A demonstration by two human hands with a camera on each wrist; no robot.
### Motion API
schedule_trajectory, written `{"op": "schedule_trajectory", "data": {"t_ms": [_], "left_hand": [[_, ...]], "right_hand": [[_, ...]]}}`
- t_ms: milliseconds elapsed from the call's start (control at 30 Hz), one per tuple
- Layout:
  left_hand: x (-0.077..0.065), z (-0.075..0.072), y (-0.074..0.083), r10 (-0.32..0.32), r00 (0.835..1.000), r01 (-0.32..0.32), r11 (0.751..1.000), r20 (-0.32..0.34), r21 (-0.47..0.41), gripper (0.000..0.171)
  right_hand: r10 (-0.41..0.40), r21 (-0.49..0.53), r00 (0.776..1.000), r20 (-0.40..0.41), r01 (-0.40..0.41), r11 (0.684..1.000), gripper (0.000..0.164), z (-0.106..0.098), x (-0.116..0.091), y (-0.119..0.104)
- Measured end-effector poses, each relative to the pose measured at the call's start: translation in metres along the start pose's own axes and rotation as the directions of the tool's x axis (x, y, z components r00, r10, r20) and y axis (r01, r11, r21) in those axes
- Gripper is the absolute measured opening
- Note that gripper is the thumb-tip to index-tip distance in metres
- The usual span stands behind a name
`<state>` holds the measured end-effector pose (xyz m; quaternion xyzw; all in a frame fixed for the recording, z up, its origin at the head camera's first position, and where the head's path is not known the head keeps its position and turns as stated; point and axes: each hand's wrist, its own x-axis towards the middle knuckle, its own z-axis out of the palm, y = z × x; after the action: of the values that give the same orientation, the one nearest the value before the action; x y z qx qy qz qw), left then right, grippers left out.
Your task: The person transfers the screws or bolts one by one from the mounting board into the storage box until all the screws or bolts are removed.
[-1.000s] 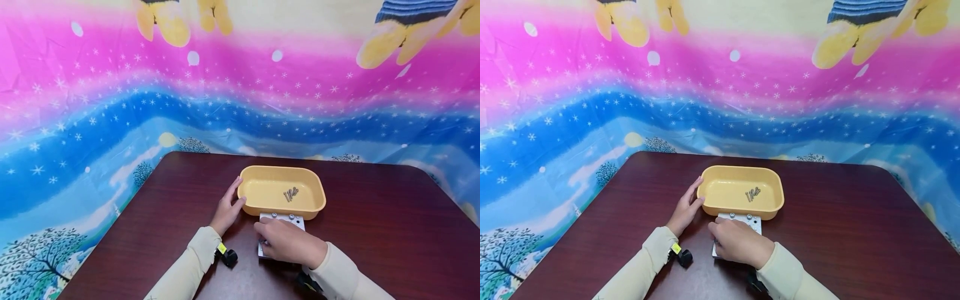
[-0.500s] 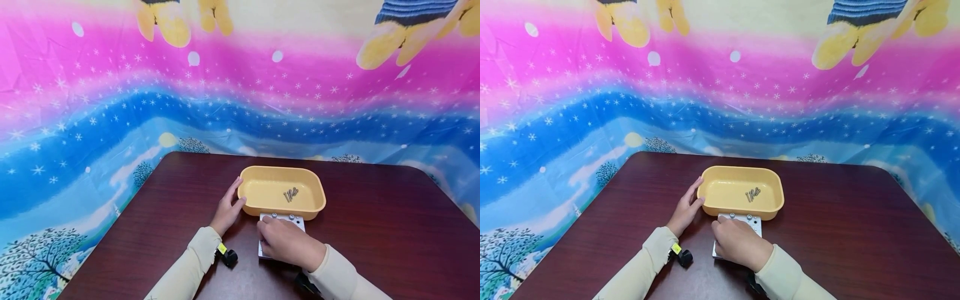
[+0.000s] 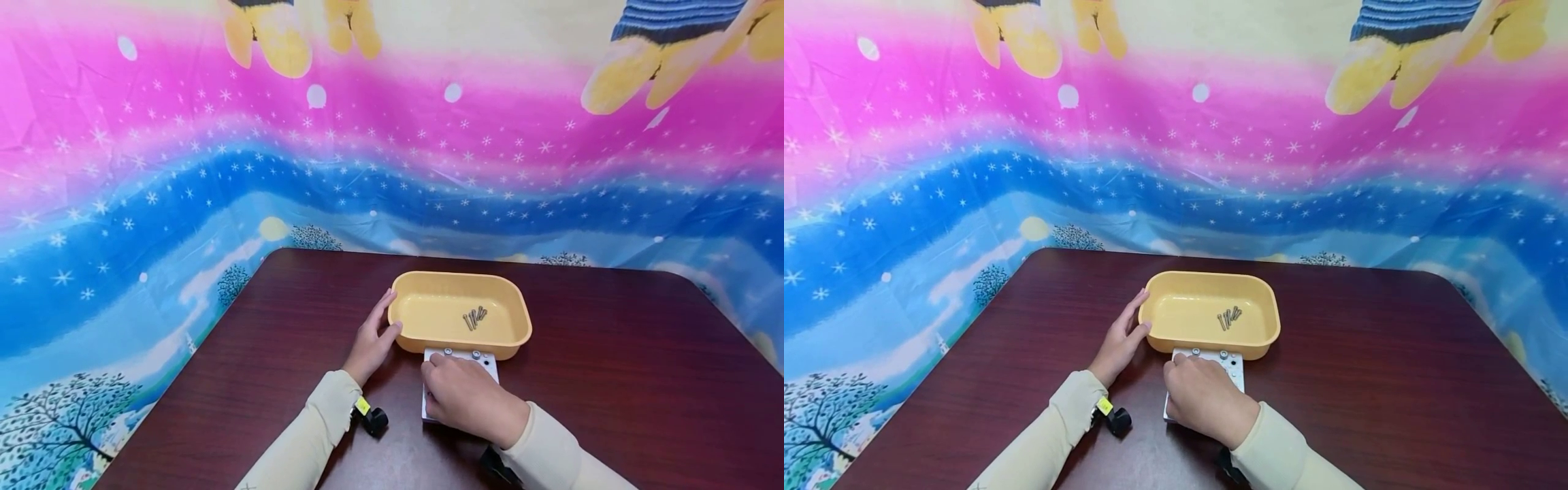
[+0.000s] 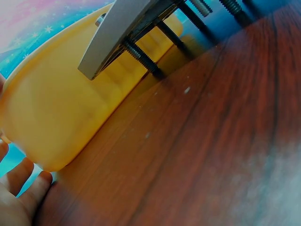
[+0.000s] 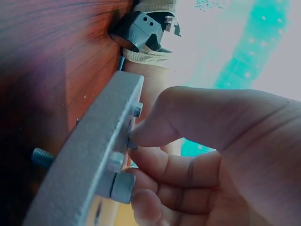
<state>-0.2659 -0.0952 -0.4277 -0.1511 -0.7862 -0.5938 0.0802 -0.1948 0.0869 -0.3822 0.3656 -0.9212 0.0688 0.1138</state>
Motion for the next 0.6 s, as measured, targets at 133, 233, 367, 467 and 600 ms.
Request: {"op": "schedule_trajectory", "data": {"t_ms": [133,233,367,467,600], "left_hand": [[-0.0002,0.0006,0.0000,0.008,1.000,-0.008,1.000,-0.003,-0.012,0.055],[-0.0008,0.0006,-0.0005,0.004,1.000,-0.004,1.000,-0.003,-0.013,0.055],[-0.0012,0.0004,-0.0011,-0.005,1.000,0.005,1.000,0.002,-0.005,0.055],[-0.0009,0.0002,-0.0012,-0.005,1.000,0.005,1.000,0.005,-0.007,0.055],[-0.0005,0.0001,-0.0008,-0.013,1.000,0.013,1.000,0.000,-0.006,0.056]], "right_hand": [[-0.005,-0.001,1.000,-0.007,0.005,1.000,0.014,0.0008,0.0000,-0.0002],[-0.011,0.000,1.000,-0.015,0.011,1.000,0.014,0.0020,0.0001,-0.0003],[-0.019,0.011,1.000,-0.024,0.020,1.000,0.016,0.0028,0.0007,0.0003],[-0.020,0.027,0.999,-0.027,0.021,0.999,0.017,0.0025,0.0014,0.0011],[-0.022,0.046,0.999,-0.029,0.023,0.999,0.018,0.0010,0.0025,0.0022]]}}
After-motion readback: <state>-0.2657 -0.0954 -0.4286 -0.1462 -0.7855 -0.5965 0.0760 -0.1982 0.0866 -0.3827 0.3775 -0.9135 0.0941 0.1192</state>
